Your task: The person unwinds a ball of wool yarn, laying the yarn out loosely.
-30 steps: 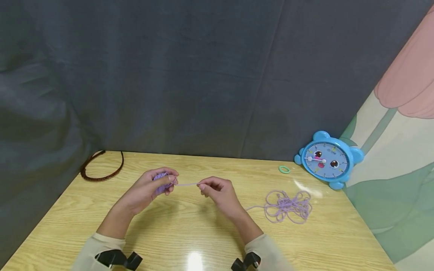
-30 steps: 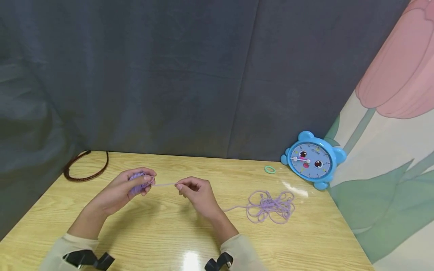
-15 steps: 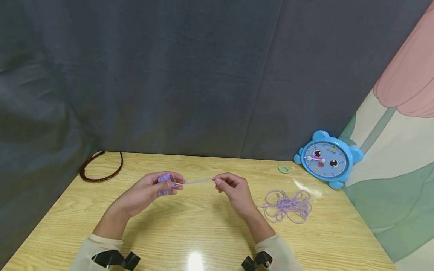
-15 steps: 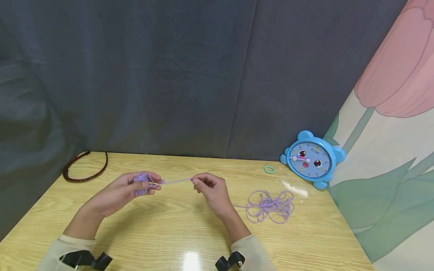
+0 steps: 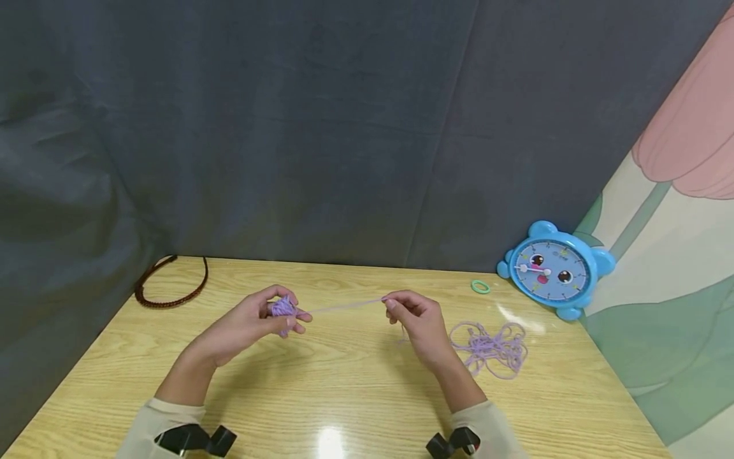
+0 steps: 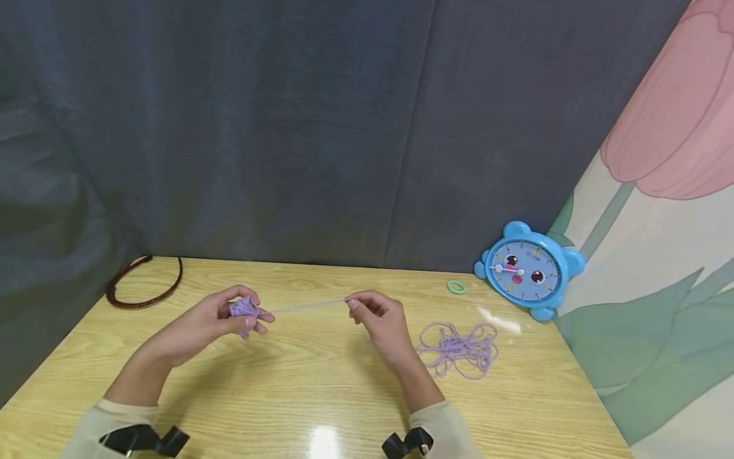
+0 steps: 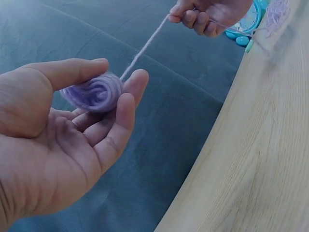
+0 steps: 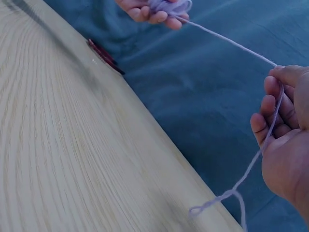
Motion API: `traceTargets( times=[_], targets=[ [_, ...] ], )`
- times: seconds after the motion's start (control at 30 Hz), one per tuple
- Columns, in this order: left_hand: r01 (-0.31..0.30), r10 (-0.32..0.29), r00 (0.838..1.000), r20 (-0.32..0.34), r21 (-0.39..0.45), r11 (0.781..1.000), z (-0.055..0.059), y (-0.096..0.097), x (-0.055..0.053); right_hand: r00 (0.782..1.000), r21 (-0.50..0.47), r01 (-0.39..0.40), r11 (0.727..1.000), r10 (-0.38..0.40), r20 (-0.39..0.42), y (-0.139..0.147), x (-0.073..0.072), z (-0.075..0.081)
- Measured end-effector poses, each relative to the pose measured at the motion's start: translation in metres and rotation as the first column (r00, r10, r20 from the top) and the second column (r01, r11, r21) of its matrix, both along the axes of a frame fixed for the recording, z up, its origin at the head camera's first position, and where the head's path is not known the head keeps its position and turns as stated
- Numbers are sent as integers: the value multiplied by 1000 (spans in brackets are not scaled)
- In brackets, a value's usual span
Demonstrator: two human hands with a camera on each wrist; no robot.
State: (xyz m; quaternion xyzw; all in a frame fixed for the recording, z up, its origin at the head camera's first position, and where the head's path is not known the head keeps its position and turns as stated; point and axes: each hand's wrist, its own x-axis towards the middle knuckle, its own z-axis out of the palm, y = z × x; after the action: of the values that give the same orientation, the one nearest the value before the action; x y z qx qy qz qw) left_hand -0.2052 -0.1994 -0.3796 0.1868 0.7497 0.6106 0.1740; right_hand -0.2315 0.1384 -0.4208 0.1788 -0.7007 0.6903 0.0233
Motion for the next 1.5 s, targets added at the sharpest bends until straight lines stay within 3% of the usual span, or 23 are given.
traceTargets(
  times=[0.43,0.7,0.87,1.07,1.5],
  targets=[
    [-104,103,992,-66,-2,995,0,0,-1,993,36,113,993,-112,-22,33,-1,0],
    [-118,120,990,-74,30,993,2,0,-3,985,-55,169,984,-170,-7,51,-1,4],
    [-116,120,989,-89,53,992,3,0,-4,986,-143,157,977,-163,-26,65,-1,10],
    [-109,113,990,-80,54,993,6,4,-6,987,-301,134,944,-154,-43,80,1,18],
    [-79,74,985,-156,-26,997,16,3,-17,979,-433,149,889,-193,-62,100,-2,29]
  ],
)
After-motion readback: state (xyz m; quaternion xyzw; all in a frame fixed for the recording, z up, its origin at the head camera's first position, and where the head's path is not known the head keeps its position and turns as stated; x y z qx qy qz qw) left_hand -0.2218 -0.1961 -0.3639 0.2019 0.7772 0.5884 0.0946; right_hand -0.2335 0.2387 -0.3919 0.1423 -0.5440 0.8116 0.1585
